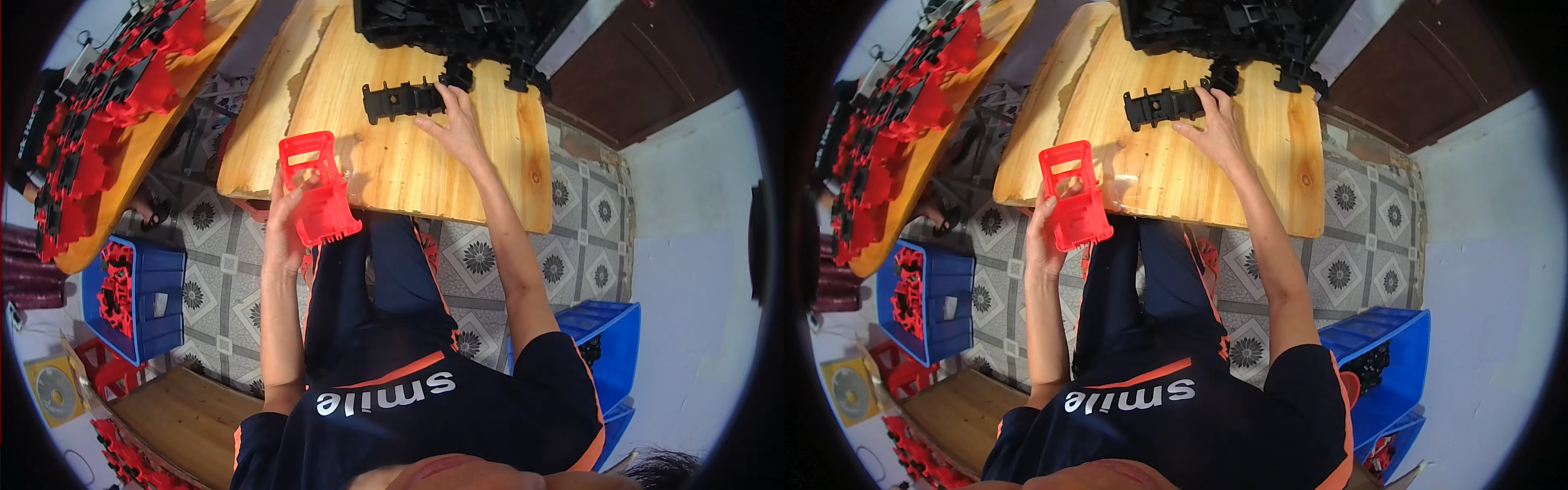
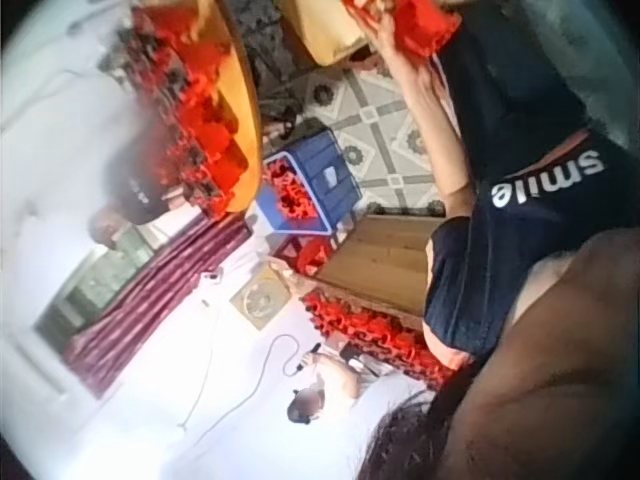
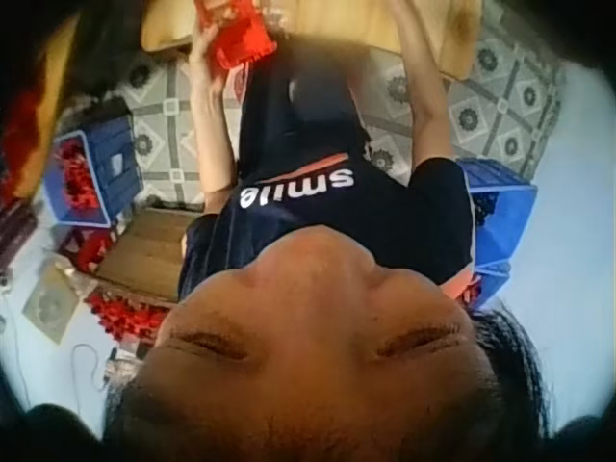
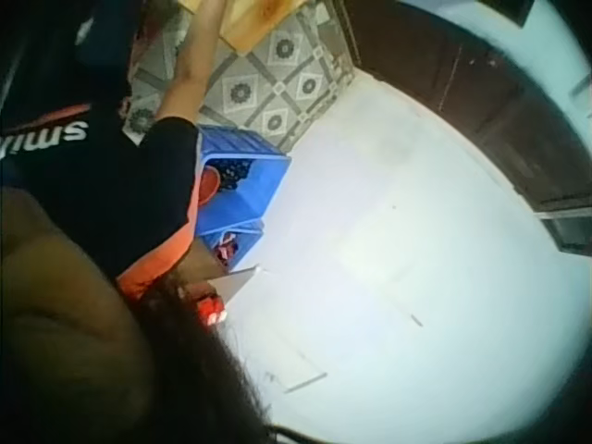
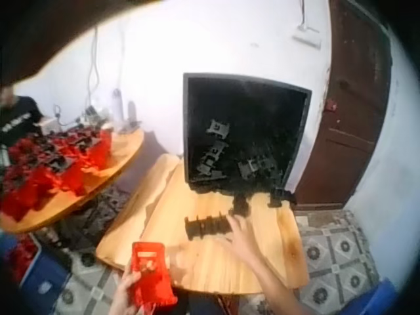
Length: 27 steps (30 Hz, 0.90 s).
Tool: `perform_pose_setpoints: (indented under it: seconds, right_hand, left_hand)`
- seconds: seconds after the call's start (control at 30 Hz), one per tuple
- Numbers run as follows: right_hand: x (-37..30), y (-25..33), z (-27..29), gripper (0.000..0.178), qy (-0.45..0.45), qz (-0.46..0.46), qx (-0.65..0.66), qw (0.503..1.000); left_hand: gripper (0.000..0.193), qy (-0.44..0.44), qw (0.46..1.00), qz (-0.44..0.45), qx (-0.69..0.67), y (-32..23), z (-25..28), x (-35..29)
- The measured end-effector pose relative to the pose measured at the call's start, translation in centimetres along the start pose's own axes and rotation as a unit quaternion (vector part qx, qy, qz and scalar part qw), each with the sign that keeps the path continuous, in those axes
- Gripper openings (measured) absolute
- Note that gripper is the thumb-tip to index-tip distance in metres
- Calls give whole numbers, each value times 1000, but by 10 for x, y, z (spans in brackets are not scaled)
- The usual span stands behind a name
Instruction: Manually assemble black plastic components into red toy car chassis parts.
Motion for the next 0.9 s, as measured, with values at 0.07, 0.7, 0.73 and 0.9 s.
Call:
perform_pose_setpoints:
  seconds: [0.07,0.7,0.73,0.9]
  right_hand:
    - [8,23,-3,72,-59,102,-101,988]
    - [23,51,18,27,110,-90,-233,962]
    - [26,75,19,24,52,43,-142,988]
    - [29,96,-33,27,182,265,-89,943]
  left_hand:
    - [81,0,999,15,-45,6,2,-1]
    - [80,-30,998,6,-60,-9,38,-34]
    - [78,-24,998,4,-60,-8,38,-34]
    - [76,-13,995,5,-101,0,37,-27]
Point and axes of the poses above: each hand's wrist, its own x-axis towards the middle knuckle, its own z-axis out of the back of the hand, y = z × x, the point moved 6 cm from there along x, towards the middle knuckle, and after that the axes turned 8 degrees about -y, right-handed, at the moved point
